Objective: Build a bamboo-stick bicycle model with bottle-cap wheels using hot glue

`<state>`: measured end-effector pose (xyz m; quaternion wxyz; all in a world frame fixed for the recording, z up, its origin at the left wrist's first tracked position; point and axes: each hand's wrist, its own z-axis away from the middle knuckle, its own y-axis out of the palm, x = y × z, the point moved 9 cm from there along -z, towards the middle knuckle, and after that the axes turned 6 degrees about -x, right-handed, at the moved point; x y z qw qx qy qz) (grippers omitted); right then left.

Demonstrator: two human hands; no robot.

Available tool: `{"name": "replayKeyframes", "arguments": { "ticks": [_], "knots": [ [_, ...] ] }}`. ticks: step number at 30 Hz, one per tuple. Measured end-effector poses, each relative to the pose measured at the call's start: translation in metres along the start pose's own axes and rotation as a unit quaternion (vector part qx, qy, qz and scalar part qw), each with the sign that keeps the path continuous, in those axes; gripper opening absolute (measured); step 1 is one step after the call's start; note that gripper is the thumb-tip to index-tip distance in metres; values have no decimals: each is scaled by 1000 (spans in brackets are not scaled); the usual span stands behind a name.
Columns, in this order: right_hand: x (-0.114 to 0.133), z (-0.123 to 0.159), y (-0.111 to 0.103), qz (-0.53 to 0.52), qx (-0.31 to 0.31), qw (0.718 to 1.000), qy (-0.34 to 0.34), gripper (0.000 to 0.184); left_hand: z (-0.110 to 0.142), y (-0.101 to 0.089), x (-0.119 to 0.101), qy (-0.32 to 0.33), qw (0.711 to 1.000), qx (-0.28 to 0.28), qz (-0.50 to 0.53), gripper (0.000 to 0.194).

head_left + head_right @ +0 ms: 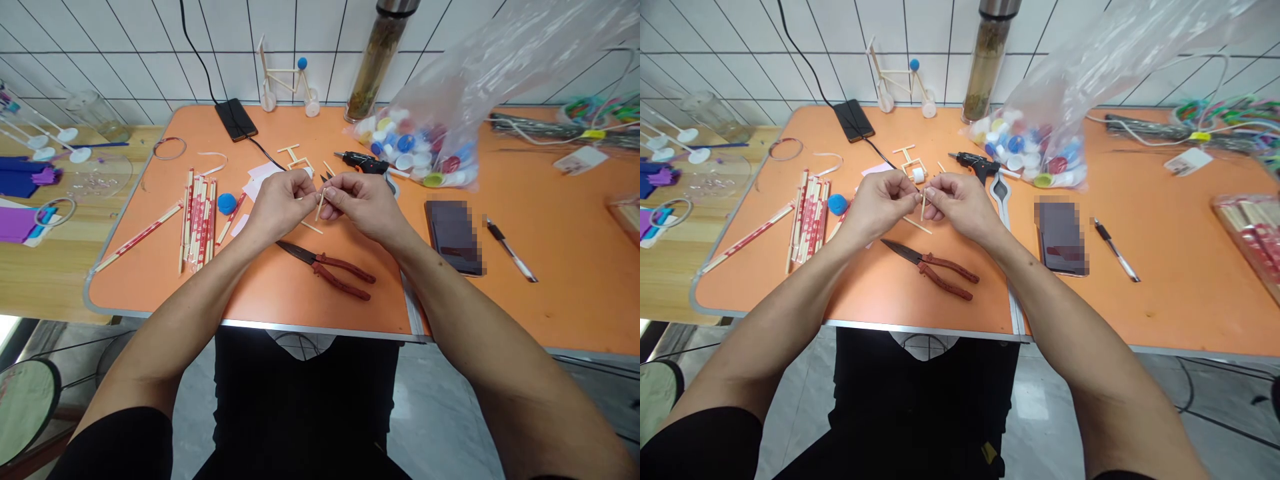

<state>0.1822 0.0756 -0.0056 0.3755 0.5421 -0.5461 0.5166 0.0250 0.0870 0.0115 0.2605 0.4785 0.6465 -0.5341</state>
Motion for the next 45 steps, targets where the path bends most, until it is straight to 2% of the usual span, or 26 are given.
{"name": "replayKeyframes", "arguments": {
  "ticks": [3, 6, 9, 11, 16, 18, 20, 21, 24, 25, 28, 30, 32, 35, 37, 41, 45],
  "knots": [
    [-4, -1, -6, 44, -7, 999, 31, 45, -2, 0, 5, -19, 999, -1, 33, 15],
    [-10, -1, -11, 170, 6, 983, 69, 27, -4, -3, 6, -32, 998, -7, 57, 14],
    [-8, -1, -14, 317, 22, 947, 48, 27, -7, -8, 4, -42, 996, -18, 73, 17],
    [-5, 0, -12, 379, 22, 925, 22, 28, -9, -13, 5, -48, 996, -28, 76, 19],
    [-9, 5, 0, 411, 29, 911, 24, 24, -11, -16, 8, -59, 994, -36, 83, 20],
    [-9, 5, -2, 414, 32, 909, 26, 24, -11, -14, 9, -59, 993, -35, 92, 19],
    [-4, 0, -17, 423, 12, 906, 12, 21, -11, -13, 11, -63, 992, -35, 102, 18],
    [-1, -5, -30, 426, -16, 905, 1, 19, -11, -13, 13, -67, 991, -36, 107, 17],
    [7, -15, -92, 414, -175, 893, -9, 15, -11, -13, 15, -76, 989, -39, 120, 16],
    [2, -18, -108, 412, -202, 889, 5, 17, -12, -13, 15, -77, 989, -38, 124, 16],
    [-22, -24, -130, 440, -208, 870, 85, 31, -12, -15, 16, -83, 986, -38, 137, 17],
    [-35, -26, -128, 469, -196, 852, 125, 31, -12, -18, 17, -92, 985, -43, 140, 18],
    [-41, -28, -117, 484, -178, 844, 148, 36, -13, -20, 17, -96, 984, -48, 144, 21],
    [-39, -30, -104, 497, -183, 832, 165, 41, -14, -21, 17, -103, 980, -48, 163, 31],
    [-38, -31, -101, 497, -190, 830, 167, 37, -14, -20, 18, -113, 976, -43, 184, 35],
    [-40, -30, -104, 488, -210, 831, 168, 22, -15, -19, 22, -128, 964, -37, 231, 29],
    [-40, -26, -111, 475, -246, 830, 160, 19, -15, -18, 27, -131, 954, -31, 269, 26]
  ]
}}
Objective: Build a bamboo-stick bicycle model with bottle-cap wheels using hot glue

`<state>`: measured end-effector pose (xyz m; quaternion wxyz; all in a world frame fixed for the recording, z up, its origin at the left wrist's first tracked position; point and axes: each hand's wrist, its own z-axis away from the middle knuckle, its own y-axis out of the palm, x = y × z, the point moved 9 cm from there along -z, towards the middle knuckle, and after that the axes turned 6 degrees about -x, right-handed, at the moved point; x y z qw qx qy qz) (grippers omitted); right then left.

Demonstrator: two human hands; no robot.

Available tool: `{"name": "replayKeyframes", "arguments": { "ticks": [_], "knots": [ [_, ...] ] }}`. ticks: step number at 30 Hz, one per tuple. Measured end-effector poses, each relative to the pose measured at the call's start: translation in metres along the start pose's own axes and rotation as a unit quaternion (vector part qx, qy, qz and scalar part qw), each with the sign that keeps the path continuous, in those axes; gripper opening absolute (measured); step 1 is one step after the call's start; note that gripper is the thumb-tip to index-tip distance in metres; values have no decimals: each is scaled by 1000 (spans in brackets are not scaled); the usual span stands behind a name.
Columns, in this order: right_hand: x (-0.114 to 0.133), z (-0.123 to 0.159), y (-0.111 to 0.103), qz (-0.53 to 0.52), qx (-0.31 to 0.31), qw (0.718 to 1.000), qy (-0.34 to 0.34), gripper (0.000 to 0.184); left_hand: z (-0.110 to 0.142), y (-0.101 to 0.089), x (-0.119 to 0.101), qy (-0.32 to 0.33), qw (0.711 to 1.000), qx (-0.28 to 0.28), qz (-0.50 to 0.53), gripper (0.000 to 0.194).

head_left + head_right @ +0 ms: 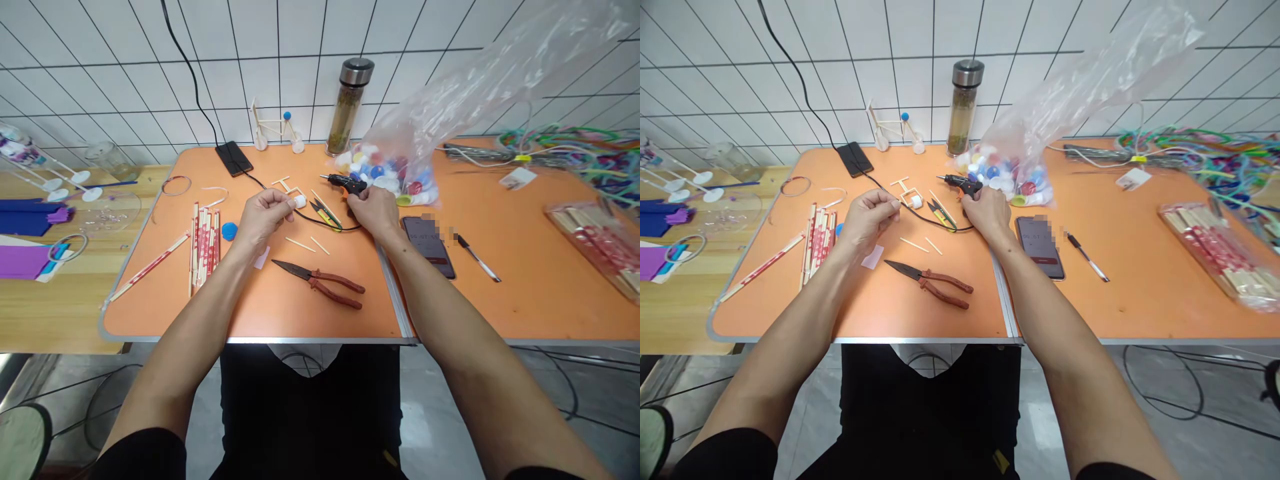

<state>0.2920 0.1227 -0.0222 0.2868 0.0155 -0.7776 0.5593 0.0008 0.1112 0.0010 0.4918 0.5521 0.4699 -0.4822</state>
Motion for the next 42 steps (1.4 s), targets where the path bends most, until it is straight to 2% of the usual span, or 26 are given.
{"name": "replayKeyframes", "arguments": {
  "ticks": [5, 7, 9, 11, 13, 15, 17, 19, 22, 24, 29, 33, 42],
  "knots": [
    [-1, -1, -3, -80, -36, 996, 2, 14, 0, -2, -2, -10, 1000, -4, -18, 31],
    [0, -1, -4, -142, -48, 989, 0, 11, 0, -3, -4, -13, 1000, -6, -23, 32],
    [1, 1, -4, -239, -46, 970, 6, 12, 0, -3, -4, -15, 1000, -7, -23, 33],
    [7, 4, 2, -366, -2, 930, 25, 14, 0, -3, -4, -16, 1000, -8, -15, 32],
    [17, 12, 10, -487, 69, 869, 49, 15, -1, -4, -3, -15, 1000, -11, 3, 30],
    [27, 20, 11, -569, 110, 812, 71, 21, -2, -6, -2, -13, 1000, -14, 22, 30],
    [35, 27, 5, -604, 122, 786, 61, 27, -2, -7, -2, -13, 999, -15, 36, 30],
    [44, 35, -3, -594, 132, 794, 18, 30, -2, -7, -2, -15, 999, -12, 44, 31],
    [54, 45, -20, -575, 114, 808, -58, 37, -2, -8, -4, -14, 999, -10, 52, 32],
    [61, 53, -27, -560, 120, 816, -84, 43, -2, -8, -5, -9, 998, -9, 55, 34],
    [70, 64, -39, -522, 148, 833, -104, 44, -3, -11, -7, 0, 998, -4, 64, 37],
    [74, 69, -43, -515, 159, 830, -142, 55, -4, -14, -8, 9, 997, 1, 76, 39],
    [75, 78, -49, -484, 151, 849, -148, 57, -7, -19, -16, 49, 995, 0, 82, 42]
  ]
}}
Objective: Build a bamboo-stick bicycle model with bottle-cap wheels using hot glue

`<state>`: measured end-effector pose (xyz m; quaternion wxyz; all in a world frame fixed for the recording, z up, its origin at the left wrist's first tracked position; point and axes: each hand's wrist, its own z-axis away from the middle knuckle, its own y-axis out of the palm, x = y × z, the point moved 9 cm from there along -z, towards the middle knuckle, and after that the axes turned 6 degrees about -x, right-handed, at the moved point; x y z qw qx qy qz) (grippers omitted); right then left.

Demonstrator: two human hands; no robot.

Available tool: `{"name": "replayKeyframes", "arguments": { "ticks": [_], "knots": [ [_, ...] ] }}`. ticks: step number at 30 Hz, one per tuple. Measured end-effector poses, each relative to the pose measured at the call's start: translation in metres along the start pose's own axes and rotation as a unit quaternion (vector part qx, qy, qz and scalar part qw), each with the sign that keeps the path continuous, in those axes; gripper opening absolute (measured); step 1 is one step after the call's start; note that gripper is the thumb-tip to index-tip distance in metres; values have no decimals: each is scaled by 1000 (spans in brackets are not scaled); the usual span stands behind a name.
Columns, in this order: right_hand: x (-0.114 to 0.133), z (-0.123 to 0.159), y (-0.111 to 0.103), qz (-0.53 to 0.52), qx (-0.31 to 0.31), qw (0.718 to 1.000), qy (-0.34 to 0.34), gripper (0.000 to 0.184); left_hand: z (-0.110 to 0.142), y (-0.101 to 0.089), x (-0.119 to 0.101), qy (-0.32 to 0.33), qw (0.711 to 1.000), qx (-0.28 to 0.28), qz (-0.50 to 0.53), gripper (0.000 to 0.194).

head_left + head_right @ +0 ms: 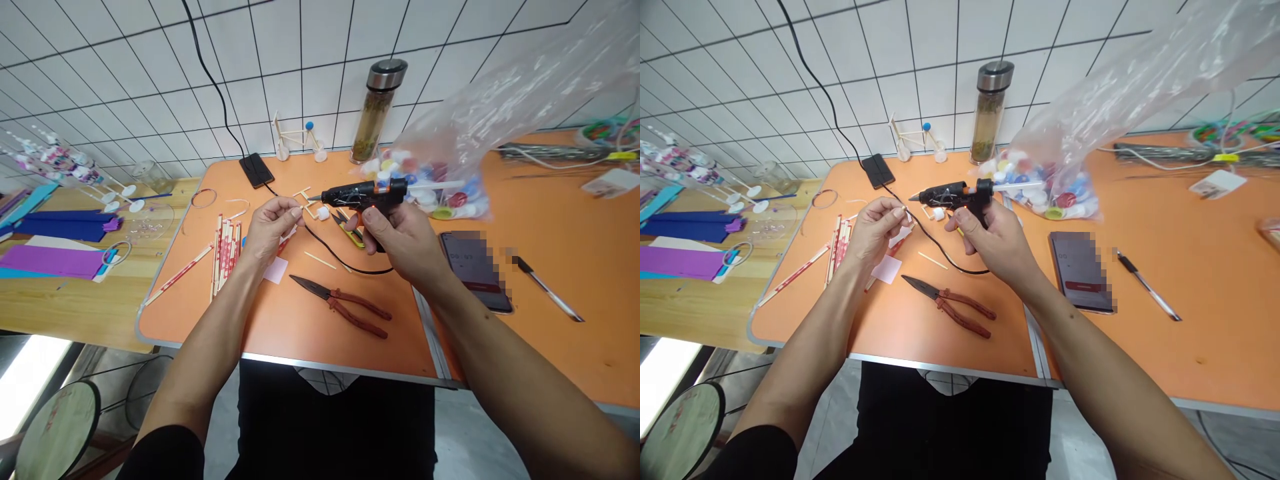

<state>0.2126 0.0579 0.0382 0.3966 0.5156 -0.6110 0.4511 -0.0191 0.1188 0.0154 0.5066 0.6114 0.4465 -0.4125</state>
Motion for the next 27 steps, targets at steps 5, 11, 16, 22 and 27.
{"name": "replayKeyframes", "arguments": {
  "ticks": [5, 11, 16, 22, 27],
  "knots": [
    [-1, 4, 1, 12, -6, 1000, -4, 55, -1, -2, -1, 15, 1000, 2, 9, 40],
    [-2, 5, 1, 24, -2, 1000, -2, 55, 0, 0, -1, 14, 1000, 7, 6, 42],
    [-3, 5, 2, 21, 4, 1000, -1, 54, 0, 1, -1, 8, 1000, 8, 10, 45],
    [1, 5, 2, 37, 10, 999, -11, 54, 1, 1, -2, 5, 1000, 3, 6, 45],
    [4, 6, 3, 42, 8, 999, -9, 55, 2, 1, -3, 5, 1000, 0, -4, 46]
  ]
}}
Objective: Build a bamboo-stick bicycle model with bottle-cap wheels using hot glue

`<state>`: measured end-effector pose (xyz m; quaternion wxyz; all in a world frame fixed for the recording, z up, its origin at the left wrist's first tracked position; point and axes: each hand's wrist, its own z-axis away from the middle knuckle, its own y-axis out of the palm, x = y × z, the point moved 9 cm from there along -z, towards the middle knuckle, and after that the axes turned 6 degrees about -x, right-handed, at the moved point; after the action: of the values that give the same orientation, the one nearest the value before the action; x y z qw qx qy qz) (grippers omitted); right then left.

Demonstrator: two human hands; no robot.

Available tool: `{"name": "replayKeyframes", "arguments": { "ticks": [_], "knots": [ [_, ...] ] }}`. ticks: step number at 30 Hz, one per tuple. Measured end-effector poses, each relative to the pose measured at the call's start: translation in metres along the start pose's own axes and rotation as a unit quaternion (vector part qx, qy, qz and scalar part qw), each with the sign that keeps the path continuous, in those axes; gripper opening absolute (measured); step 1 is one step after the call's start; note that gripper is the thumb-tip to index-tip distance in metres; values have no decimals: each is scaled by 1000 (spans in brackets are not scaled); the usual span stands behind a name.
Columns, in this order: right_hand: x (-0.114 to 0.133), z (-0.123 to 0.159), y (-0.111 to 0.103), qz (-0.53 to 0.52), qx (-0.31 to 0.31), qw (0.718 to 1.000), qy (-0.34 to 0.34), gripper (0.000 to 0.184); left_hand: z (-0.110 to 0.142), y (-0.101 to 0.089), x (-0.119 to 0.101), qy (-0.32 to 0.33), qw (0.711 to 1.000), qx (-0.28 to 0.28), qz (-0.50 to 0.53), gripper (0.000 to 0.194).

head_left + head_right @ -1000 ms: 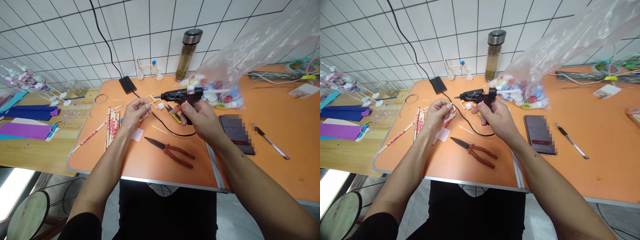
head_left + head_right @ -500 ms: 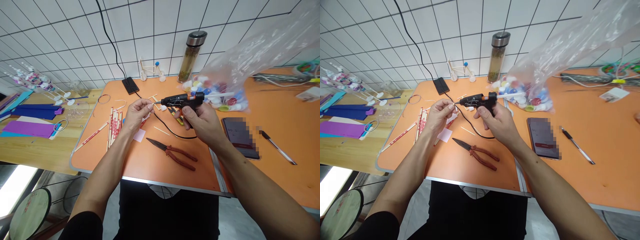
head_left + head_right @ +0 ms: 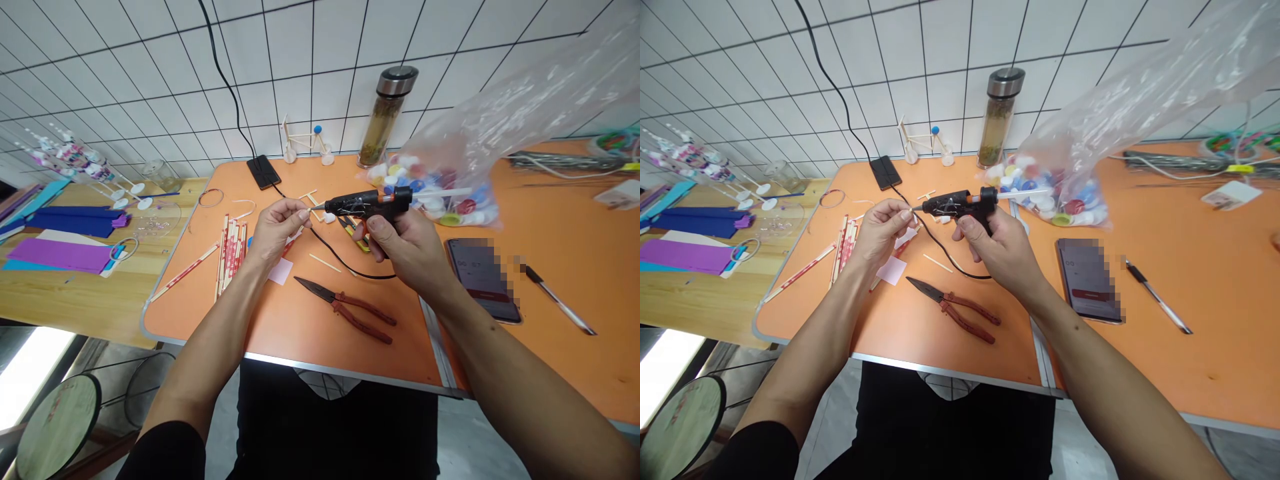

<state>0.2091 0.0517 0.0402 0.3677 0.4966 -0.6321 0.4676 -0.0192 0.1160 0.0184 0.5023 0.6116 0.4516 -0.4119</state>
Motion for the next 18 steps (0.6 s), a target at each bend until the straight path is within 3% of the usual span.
{"name": "replayKeyframes", "arguments": {
  "ticks": [18],
  "knots": [
    [5, 0, 0, 12, -9, 1000, 11, 65, -1, 2, -2, 3, 1000, 6, 10, 46]
  ]
}}
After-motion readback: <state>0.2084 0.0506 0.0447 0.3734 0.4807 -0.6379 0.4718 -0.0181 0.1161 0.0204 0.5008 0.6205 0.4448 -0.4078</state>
